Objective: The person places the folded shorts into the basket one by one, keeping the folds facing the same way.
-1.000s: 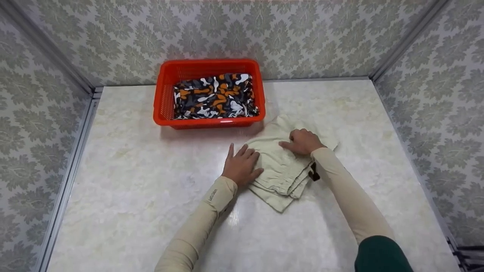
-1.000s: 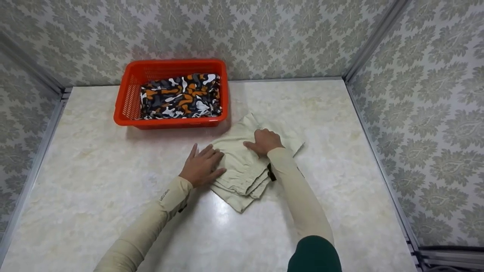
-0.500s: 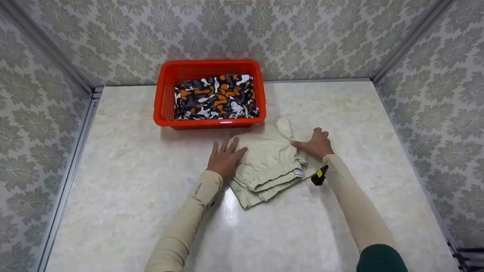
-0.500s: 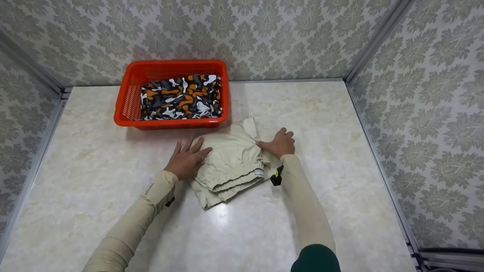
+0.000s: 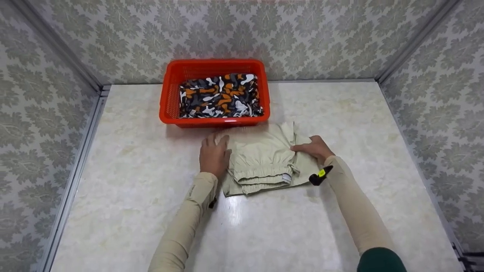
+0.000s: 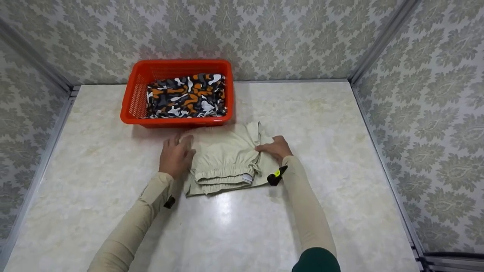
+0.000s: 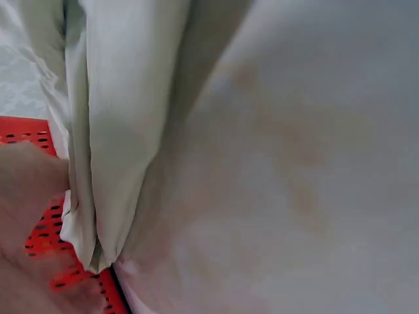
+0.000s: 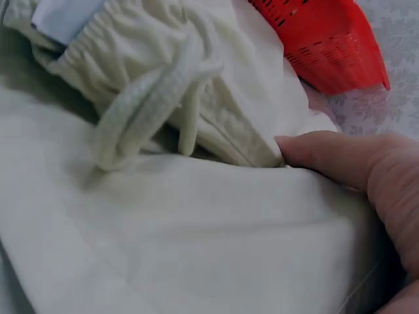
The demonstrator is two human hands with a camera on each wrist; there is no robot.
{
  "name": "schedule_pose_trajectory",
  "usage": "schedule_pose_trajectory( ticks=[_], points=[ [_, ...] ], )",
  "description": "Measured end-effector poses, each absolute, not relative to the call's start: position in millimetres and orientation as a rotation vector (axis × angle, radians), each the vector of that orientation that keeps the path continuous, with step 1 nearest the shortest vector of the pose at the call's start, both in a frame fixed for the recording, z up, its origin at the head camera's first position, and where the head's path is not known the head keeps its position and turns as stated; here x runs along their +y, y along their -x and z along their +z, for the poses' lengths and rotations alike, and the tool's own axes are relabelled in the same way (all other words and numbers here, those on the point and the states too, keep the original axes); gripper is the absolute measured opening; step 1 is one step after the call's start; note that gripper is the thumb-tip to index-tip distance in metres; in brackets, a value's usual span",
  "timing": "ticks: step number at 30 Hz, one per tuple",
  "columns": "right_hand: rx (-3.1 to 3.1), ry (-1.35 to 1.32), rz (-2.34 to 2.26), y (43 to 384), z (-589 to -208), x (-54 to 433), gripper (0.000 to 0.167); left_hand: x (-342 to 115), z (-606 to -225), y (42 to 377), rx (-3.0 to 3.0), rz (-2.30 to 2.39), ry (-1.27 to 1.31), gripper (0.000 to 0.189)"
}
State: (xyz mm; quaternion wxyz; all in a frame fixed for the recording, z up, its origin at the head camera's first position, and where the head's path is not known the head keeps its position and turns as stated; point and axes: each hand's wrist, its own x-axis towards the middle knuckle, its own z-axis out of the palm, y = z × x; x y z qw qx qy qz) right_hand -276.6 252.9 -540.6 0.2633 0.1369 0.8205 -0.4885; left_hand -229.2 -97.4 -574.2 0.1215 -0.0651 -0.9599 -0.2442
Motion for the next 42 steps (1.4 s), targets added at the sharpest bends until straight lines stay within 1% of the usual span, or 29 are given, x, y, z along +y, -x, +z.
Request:
schedule_pose_trajectory(
  ticks=[4, 5, 8, 11, 12, 14, 16, 17, 18, 20, 22, 23, 24, 25, 27, 33, 37, 42],
  points=[
    [2.171, -0.355, -1.392, 277.4, -540.2, 250.9, 0.084, -99.6, -565.0, 206.0, -2.819, -1.135, -0.184, 0.055],
    [2.147, -0.37, -1.418, 277.6, -540.4, 250.9, 0.08, -98.8, -561.2, 201.8, -2.823, -1.269, -0.261, 0.061],
    [2.063, -0.413, -1.492, 276.6, -541.0, 252.3, 0.097, -96.0, -551.4, 196.4, -2.805, -1.637, -0.42, 0.075],
    [1.964, -0.456, -1.566, 274.4, -544.1, 251.4, 0.124, -95.6, -546.2, 196.8, -2.735, -1.909, -0.548, 0.077],
    [1.93, -0.458, -1.586, 273.4, -545.6, 250.2, 0.13, -96.5, -545.3, 197.2, -2.696, -1.987, -0.588, 0.073],
    [1.883, -0.467, -1.615, 269.9, -546.9, 250.5, 0.136, -95.6, -545.1, 200.5, -2.632, -2.114, -0.647, 0.062],
    [1.871, -0.456, -1.621, 266.4, -547.8, 249.9, 0.137, -95.1, -545.5, 202.8, -2.58, -2.221, -0.667, 0.053],
    [1.885, -0.44, -1.615, 264.9, -547.9, 249.2, 0.134, -94.5, -545.7, 203.7, -2.566, -2.265, -0.653, 0.055],
    [1.901, -0.42, -1.61, 263.8, -548.0, 248.3, 0.127, -93.7, -546.3, 204.3, -2.56, -2.3, -0.622, 0.058],
    [1.941, -0.373, -1.606, 262.1, -547.6, 246.2, 0.108, -91.2, -547.5, 204.6, -2.569, -2.317, -0.551, 0.076],
    [1.984, -0.32, -1.614, 261.2, -547.7, 244.2, 0.084, -87.9, -549.0, 204.3, -2.567, -2.313, -0.489, 0.092],
    [1.986, -0.297, -1.635, 260.5, -547.7, 243.2, 0.072, -86.6, -549.9, 203.8, -2.565, -2.298, -0.458, 0.098],
    [1.989, -0.278, -1.651, 259.5, -547.9, 242.7, 0.064, -85.6, -551.1, 203.3, -2.558, -2.292, -0.436, 0.099],
    [1.991, -0.267, -1.669, 258.3, -548.3, 242.8, 0.061, -84.7, -552.5, 202.8, -2.544, -2.295, -0.417, 0.1],
    [1.973, -0.245, -1.717, 254.8, -549.0, 244.2, 0.058, -83.9, -554.9, 201.1, -2.515, -2.299, -0.38, 0.099],
    [1.895, -0.202, -1.806, 238.4, -546.5, 246.7, 0.057, -91.3, -552.2, 182.4, -2.421, -2.345, -0.302, 0.093],
    [1.86, -0.138, -1.86, 228.2, -534.9, 247.2, 0.053, -99.1, -535.8, 168.3, -2.404, -2.353, -0.248, 0.087],
    [1.84, -0.017, -1.921, 220.9, -505.2, 245.2, 0.05, -109.5, -509.2, 152.2, -2.386, -2.347, -0.175, 0.077]
  ],
)
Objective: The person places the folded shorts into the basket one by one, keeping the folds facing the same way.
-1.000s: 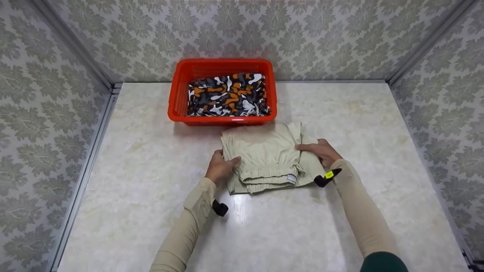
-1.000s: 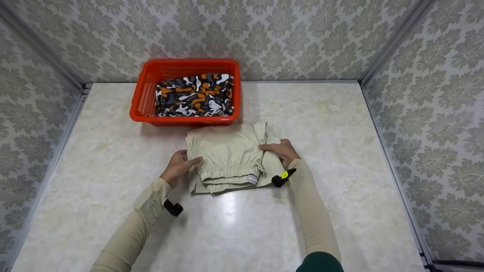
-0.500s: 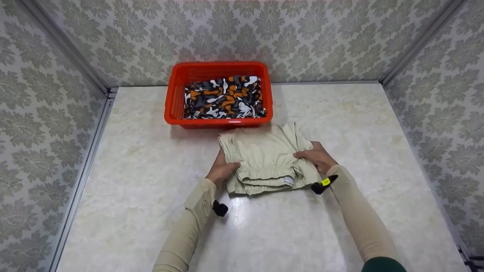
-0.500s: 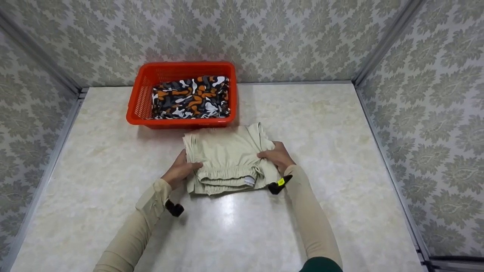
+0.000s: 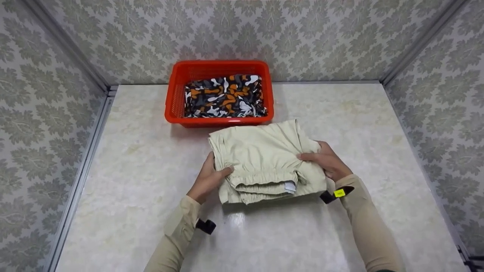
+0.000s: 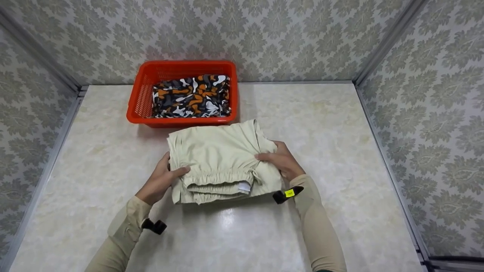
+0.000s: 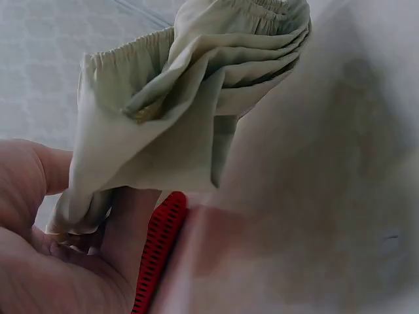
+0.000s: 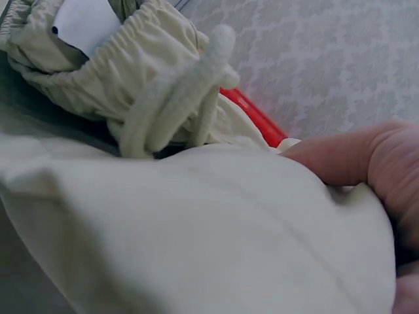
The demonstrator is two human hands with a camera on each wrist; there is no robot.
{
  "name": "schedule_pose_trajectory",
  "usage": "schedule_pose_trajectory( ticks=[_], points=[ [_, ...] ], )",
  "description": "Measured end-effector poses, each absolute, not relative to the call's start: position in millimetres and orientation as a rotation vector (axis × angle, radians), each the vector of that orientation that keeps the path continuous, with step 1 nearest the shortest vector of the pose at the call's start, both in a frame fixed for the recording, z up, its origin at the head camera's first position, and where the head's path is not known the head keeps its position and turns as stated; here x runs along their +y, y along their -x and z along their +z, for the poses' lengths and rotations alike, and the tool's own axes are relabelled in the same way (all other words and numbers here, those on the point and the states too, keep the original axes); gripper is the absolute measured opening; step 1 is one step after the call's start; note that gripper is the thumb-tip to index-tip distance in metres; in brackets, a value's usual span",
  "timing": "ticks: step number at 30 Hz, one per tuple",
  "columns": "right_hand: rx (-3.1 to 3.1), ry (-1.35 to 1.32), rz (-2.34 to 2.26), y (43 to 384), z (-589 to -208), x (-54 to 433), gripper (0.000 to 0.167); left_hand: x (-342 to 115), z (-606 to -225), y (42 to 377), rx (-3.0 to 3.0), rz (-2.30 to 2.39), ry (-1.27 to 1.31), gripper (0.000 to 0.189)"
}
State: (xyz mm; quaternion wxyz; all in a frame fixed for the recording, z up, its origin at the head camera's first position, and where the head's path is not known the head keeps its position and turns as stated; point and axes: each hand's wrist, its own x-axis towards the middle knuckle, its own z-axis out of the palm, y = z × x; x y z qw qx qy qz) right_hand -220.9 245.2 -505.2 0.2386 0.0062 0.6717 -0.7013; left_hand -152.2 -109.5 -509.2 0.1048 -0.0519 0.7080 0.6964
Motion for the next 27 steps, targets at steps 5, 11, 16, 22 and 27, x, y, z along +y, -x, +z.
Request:
schedule_pose_trajectory(
  ticks=[5, 11, 16, 22, 27],
  points=[
    [1.846, 0.104, -1.952, 223.6, -468.6, 234.5, 0.048, -121.2, -479.0, 143.6, 2.092, 2.134, 0.086, 0.078],
    [1.867, 0.138, -1.998, 249.2, -432.5, 212.7, 0.049, -139.2, -445.8, 171.1, 2.14, 2.193, 0.104, 0.071],
    [1.917, 0.045, -1.99, 293.9, -413.8, 182.6, 0.048, -158.9, -431.3, 220.3, 2.268, 2.119, 0.224, 0.059],
    [2.059, -0.116, -1.87, 354.0, -401.7, 136.2, 0.054, -185.8, -420.3, 288.7, 2.524, 1.889, 0.339, 0.057],
    [2.186, -0.128, -1.777, 399.5, -403.5, 103.6, 0.057, -203.0, -413.4, 333.7, 2.597, 1.733, 0.423, 0.064]
  ],
)
